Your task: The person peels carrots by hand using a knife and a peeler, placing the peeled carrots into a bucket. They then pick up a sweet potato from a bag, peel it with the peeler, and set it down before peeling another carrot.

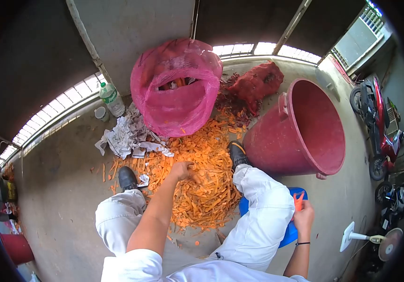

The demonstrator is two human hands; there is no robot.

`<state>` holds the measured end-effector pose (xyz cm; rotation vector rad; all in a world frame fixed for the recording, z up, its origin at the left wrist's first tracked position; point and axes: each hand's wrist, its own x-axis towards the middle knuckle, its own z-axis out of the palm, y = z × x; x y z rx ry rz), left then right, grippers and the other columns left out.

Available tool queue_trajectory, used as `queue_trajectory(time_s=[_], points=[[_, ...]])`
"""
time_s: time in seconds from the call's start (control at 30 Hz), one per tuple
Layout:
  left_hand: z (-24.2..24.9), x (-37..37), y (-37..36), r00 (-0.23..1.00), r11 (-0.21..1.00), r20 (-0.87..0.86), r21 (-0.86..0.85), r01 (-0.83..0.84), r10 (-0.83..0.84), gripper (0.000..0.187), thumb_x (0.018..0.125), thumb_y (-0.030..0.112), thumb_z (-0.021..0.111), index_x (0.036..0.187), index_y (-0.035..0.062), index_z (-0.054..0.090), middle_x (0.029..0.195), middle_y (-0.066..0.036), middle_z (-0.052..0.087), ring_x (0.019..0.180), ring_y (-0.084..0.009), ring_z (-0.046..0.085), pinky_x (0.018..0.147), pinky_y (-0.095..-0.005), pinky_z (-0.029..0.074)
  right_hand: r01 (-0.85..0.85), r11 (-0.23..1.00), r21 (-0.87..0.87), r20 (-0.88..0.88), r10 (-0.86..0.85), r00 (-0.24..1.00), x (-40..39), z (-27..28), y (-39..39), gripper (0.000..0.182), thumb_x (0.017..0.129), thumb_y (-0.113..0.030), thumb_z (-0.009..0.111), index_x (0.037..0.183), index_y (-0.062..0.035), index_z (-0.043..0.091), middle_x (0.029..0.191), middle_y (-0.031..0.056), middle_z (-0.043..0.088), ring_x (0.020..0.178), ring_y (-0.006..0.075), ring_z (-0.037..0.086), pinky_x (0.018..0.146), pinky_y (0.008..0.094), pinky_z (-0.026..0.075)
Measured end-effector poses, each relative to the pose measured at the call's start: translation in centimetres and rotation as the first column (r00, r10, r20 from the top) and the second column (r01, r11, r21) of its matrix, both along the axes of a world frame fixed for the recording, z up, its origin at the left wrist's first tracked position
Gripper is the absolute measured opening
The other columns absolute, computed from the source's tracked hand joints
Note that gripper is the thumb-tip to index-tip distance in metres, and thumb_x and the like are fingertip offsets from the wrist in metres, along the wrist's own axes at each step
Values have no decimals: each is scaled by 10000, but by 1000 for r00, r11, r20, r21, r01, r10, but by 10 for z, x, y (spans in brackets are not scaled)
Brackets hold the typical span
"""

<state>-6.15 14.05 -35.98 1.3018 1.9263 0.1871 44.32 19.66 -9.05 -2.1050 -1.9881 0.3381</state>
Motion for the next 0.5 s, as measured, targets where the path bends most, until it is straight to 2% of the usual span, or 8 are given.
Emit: queue_trajectory(time_s=[0.03, 0.1, 0.13, 0.2, 0.27, 0.37, 0.4, 0.5], points=[[-4, -10, 1, 970, 989, 202, 25, -146, 138, 591, 814, 91, 735, 1398, 112, 644, 1303, -155, 709, 1171, -313, 690, 1009, -428, 550, -14, 996, 85, -102, 23, 994, -9, 11, 5, 293, 795, -140, 827, 1014, 2, 694, 848, 118, 726, 784, 239, 718, 733, 380, 550], [-9, -24, 7, 729, 923, 580, -117, -367, 364, 600, 830, -73, 653, 1412, 71, 624, 1351, -157, 684, 1237, -291, 660, 1023, -408, 543, -22, 984, 177, -154, 49, 987, -57, 58, 10, 297, 809, -118, 818, 1044, 3, 683, 866, 108, 721, 791, 217, 709, 735, 362, 548], [-11, -23, 7, 730, 922, 577, -117, -370, 366, 600, 830, -73, 653, 1412, 71, 624, 1351, -157, 684, 1237, -291, 660, 1023, -408, 543, -22, 961, 275, -203, 80, 976, -84, 79, 14, 304, 822, -97, 809, 1074, 4, 672, 884, 98, 716, 798, 195, 699, 738, 344, 546], [-27, -18, 7, 481, 886, 778, -202, -418, 404, 604, 840, -131, 631, 1427, 0, 586, 1407, -169, 643, 1295, -287, 621, 1036, -386, 532, -214, 826, 521, -294, 409, 864, -137, 107, 20, 322, 838, -79, 804, 1109, 1, 651, 964, 87, 714, 800, 164, 668, 735, 333, 543], [-42, -8, 12, 488, 894, 791, -160, -418, 370, 602, 855, -129, 646, 1443, -45, 549, 1445, -194, 603, 1326, -287, 596, 1043, -363, 522, -368, 784, 500, -378, 579, 722, -194, 129, 24, 370, 816, -93, 828, 1127, -6, 646, 996, 115, 696, 797, 208, 669, 734, 338, 544], [-17, 2, 21, 452, 790, 752, -146, -595, 480, 614, 867, -84, 679, 1463, -27, 539, 1437, -224, 596, 1303, -297, 609, 1029, -371, 532, -714, 559, 422, -111, 813, 572, -268, 145, 38, 418, 785, -150, 830, 1133, -21, 638, 966, 151, 656, 827, 317, 684, 735, 373, 566], [-16, 1, 25, 450, 786, 751, -145, -601, 483, 614, 867, -84, 679, 1463, -27, 539, 1437, -224, 596, 1303, -297, 609, 1029, -371, 532, -795, 461, 394, -10, 867, 498, -290, 147, 40, 424, 779, -185, 827, 1122, -28, 633, 957, 160, 638, 842, 350, 683, 730, 396, 573], [-22, -19, 37, 542, 853, 704, -179, -490, 459, 617, 880, -32, 722, 1469, -12, 540, 1433, -227, 598, 1271, -306, 626, 1028, -384, 534, -892, 382, 241, 96, 905, 414, -330, 128, 45, 399, 793, -258, 808, 1075, -44, 624, 965, 154, 621, 872, 352, 681, 714, 438, 568]])
